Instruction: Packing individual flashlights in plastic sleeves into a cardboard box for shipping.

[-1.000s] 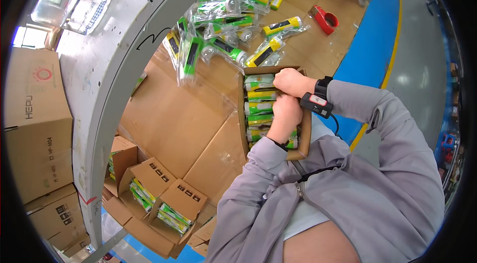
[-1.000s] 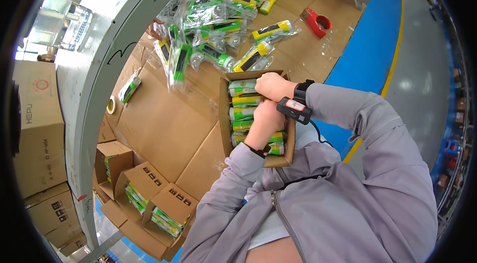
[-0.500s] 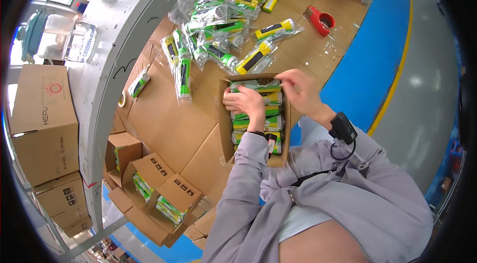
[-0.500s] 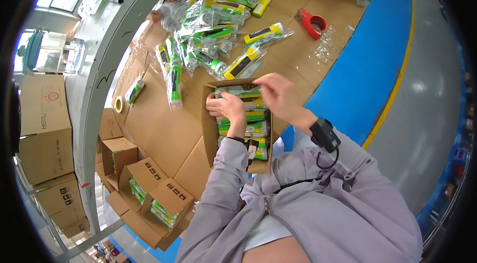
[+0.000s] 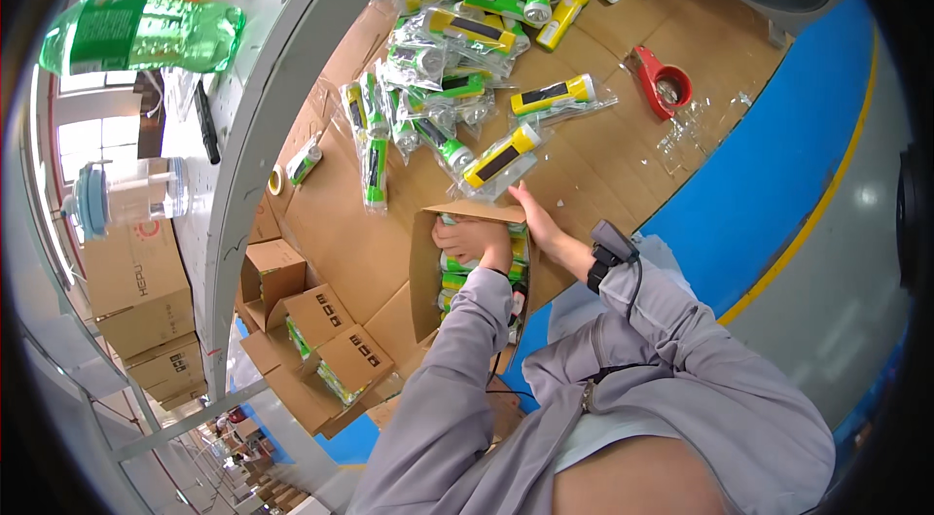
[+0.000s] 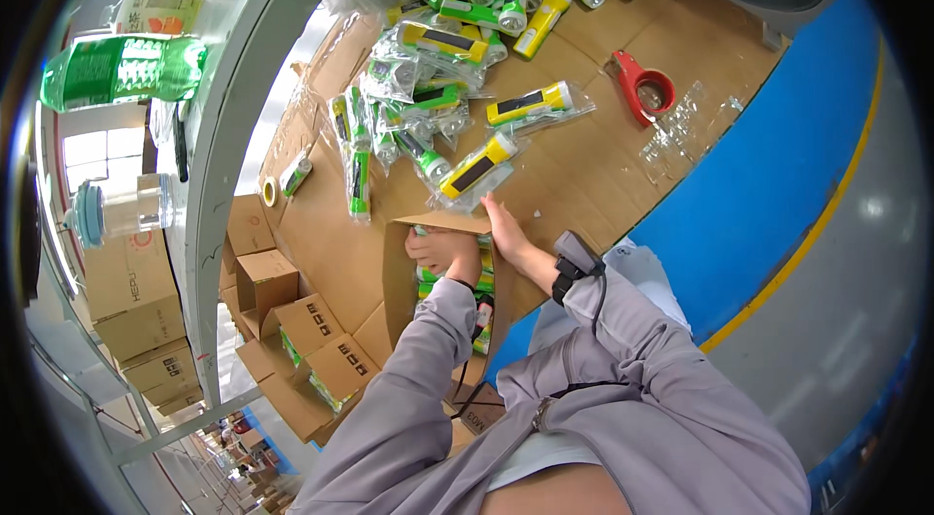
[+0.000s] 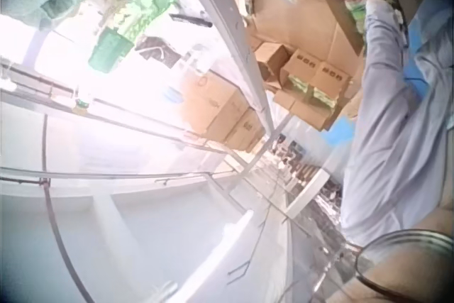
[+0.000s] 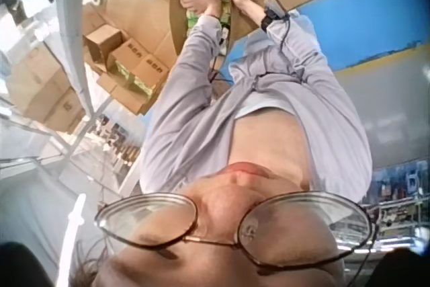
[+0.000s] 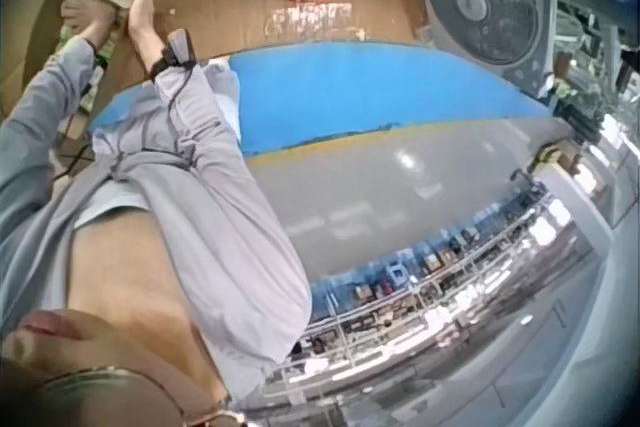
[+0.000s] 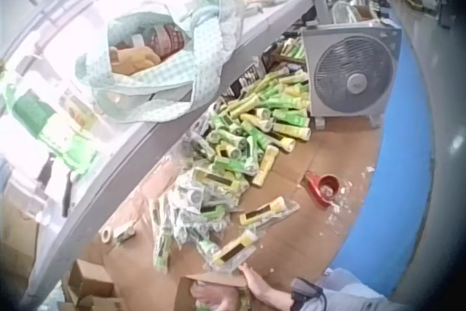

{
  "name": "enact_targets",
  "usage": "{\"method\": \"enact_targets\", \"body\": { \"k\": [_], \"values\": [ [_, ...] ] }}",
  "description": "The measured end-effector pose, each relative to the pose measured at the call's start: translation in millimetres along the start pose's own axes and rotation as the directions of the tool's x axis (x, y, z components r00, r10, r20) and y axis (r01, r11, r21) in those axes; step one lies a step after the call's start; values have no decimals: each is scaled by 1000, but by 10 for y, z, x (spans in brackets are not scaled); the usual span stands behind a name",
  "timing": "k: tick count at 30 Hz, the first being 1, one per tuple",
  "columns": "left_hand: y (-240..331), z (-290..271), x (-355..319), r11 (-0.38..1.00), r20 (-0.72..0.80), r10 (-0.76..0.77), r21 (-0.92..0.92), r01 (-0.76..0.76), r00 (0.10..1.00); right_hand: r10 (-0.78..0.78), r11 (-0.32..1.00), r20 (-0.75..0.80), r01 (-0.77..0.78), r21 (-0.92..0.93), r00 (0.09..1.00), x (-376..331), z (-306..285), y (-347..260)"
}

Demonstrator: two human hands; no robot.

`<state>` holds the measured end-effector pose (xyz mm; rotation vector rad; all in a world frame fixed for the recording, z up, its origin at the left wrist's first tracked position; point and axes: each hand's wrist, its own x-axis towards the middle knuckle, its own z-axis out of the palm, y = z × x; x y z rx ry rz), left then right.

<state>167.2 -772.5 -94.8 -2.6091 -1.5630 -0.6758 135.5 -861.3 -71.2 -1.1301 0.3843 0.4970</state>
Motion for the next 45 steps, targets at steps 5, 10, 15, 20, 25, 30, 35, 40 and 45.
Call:
{"method": "enact_targets", "body": {
  "k": [5,10,15,20,25,30,35,40,45],
  "values": [
    [141,-57,-60,983,65,-30,181,18,997,-40,999,-29,40,4,999,174,-107,250],
    [90,-80,-95,983,258,-2,177,-45,966,-100,959,8,98,-266,995,128,-118,164],
    [2,-14,-104,974,209,30,213,-76,977,-159,932,152,199,-303,976,215,-196,295],
    [-168,-136,21,933,120,276,206,-296,954,-19,906,270,131,-402,963,193,-280,241],
    [-122,-656,358,855,728,445,-518,-7,521,-77,846,441,293,-446,894,252,-377,247],
    [-129,-682,510,903,857,430,-403,-150,284,21,899,448,179,-400,894,269,-396,169],
    [-392,-426,381,630,599,768,-644,-434,226,69,923,448,114,-368,891,289,-357,140],
    [-380,-363,339,622,677,725,-564,-544,126,79,940,445,82,-332,892,269,-386,119],
    [-471,-89,192,619,631,748,-554,-557,204,69,979,393,13,-202,917,283,-362,139]
  ]
}}
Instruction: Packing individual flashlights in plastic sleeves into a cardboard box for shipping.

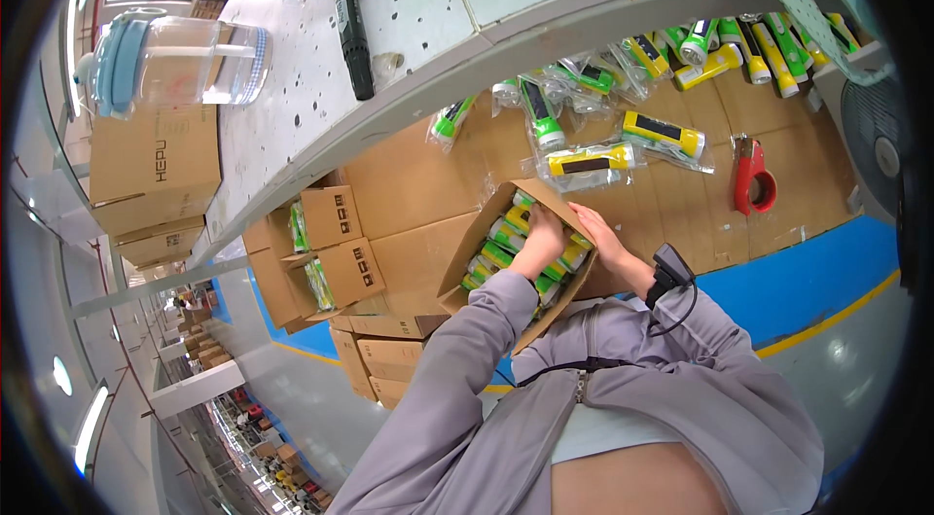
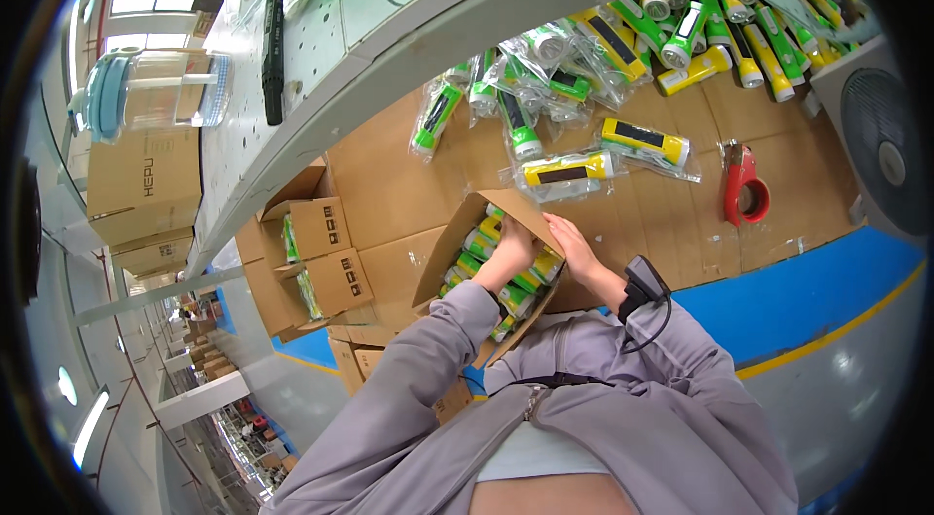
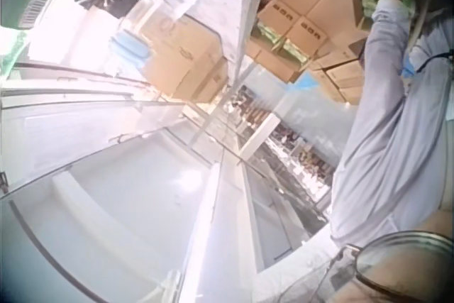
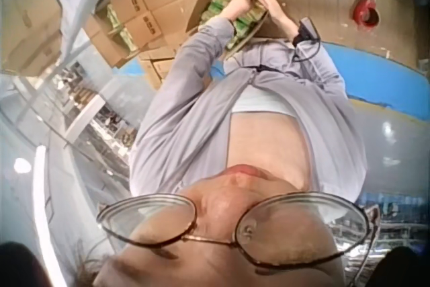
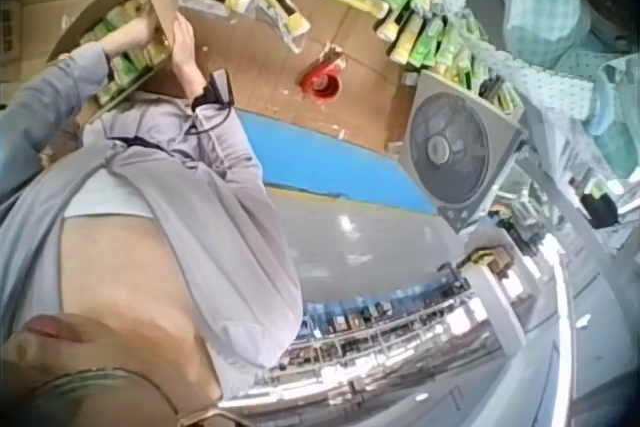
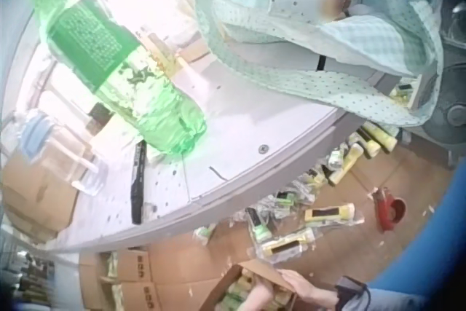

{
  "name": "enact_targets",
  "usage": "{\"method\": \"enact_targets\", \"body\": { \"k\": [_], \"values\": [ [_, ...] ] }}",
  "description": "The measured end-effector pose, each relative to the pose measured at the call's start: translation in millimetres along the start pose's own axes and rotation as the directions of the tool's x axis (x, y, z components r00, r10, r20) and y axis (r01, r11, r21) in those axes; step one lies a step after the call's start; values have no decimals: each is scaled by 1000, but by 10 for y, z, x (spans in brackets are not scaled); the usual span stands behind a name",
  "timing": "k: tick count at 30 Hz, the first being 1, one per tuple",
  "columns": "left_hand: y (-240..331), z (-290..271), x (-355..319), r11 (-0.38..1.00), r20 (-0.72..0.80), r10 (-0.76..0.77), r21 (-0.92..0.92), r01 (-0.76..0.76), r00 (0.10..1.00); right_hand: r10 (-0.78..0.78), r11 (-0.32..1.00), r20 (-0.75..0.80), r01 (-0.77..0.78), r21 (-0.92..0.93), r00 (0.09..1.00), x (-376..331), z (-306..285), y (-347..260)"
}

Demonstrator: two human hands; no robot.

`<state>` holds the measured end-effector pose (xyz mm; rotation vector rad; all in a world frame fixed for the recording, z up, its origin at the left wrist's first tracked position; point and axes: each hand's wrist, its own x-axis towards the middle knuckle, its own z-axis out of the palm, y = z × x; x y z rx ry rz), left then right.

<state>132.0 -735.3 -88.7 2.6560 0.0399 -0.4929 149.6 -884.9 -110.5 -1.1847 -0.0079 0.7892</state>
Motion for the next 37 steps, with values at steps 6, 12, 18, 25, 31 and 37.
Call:
{"method": "enact_targets", "body": {
  "k": [6,12,18,25,31,37],
  "values": [
    [-150,28,78,1000,-79,19,0,-19,997,48,977,-346,28,212,937,-107,168,396],
    [128,-706,-405,864,-144,-116,-503,28,983,546,743,-24,-471,475,837,-924,554,-186],
    [-208,-1347,-1322,911,-546,-156,-401,-94,823,367,795,241,-437,420,899,-976,739,-162],
    [-1317,-1397,-2309,906,-726,-385,-414,86,570,158,895,269,-253,367,950,-241,1464,-23],
    [-2088,-1537,-2977,812,-691,-566,-563,156,449,267,956,-122,-247,156,956,1118,2675,179],
    [-2820,-1830,-3571,743,-671,-664,-642,189,329,58,952,394,-170,256,917,2773,3610,-45]
  ]
}}
